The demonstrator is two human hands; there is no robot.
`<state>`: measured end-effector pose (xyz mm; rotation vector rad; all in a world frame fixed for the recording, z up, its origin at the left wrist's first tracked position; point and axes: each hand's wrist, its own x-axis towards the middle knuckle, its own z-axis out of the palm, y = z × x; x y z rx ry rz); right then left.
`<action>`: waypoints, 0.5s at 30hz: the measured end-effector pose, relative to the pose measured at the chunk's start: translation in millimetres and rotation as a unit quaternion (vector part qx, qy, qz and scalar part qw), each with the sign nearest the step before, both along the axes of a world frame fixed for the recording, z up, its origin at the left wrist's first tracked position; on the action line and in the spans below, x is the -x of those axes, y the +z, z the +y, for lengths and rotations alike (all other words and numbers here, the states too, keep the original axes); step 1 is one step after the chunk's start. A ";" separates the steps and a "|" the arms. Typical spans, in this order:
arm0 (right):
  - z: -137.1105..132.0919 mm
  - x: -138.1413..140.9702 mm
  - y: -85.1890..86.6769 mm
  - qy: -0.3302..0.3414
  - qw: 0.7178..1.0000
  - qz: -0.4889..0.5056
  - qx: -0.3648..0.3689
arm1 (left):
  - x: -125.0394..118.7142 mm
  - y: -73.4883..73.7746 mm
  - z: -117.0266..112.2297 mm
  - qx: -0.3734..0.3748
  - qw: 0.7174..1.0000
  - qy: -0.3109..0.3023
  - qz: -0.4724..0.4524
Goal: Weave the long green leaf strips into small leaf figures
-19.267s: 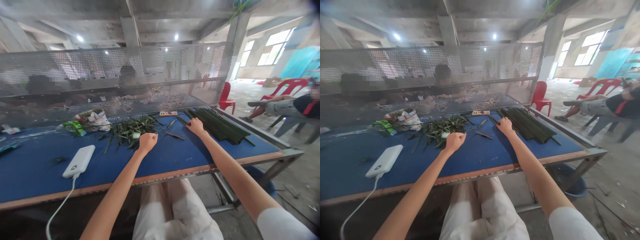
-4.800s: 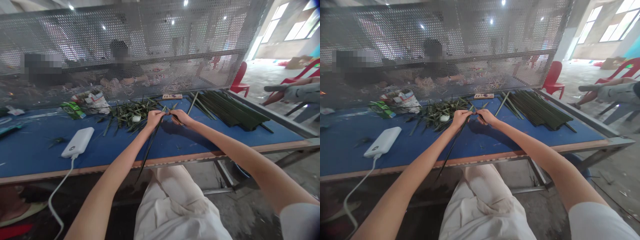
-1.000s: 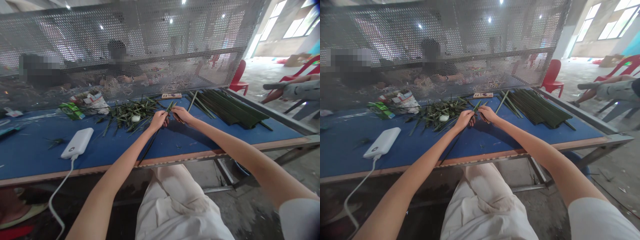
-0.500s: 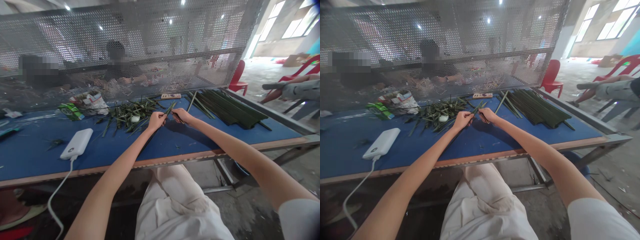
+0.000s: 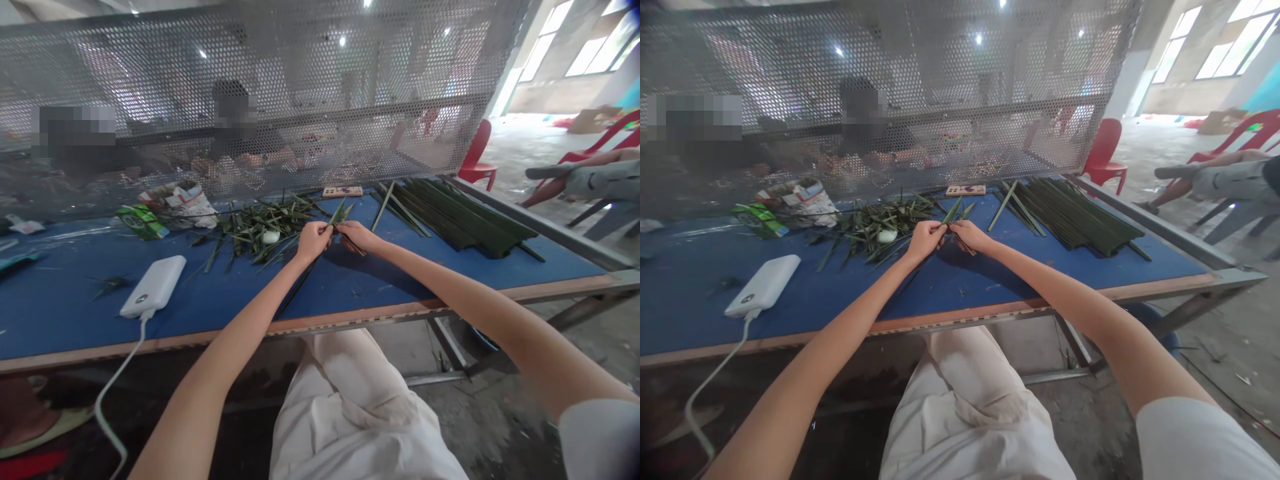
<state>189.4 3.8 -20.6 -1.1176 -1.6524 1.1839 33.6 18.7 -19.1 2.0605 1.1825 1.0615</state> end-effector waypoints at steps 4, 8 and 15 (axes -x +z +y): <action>4.4 -1.3 -2.0 -0.016 0.999 0.019 -0.024 | -2.4 0.2 0.5 0.015 1.000 -0.017 -0.015; 6.8 -4.0 -0.1 -0.028 0.998 0.030 -0.044 | -5.3 1.9 0.5 0.067 0.996 -0.037 -0.038; 9.8 -15.3 7.1 -0.068 0.994 0.081 -0.039 | -3.3 2.3 -1.7 0.044 0.998 -0.043 -0.030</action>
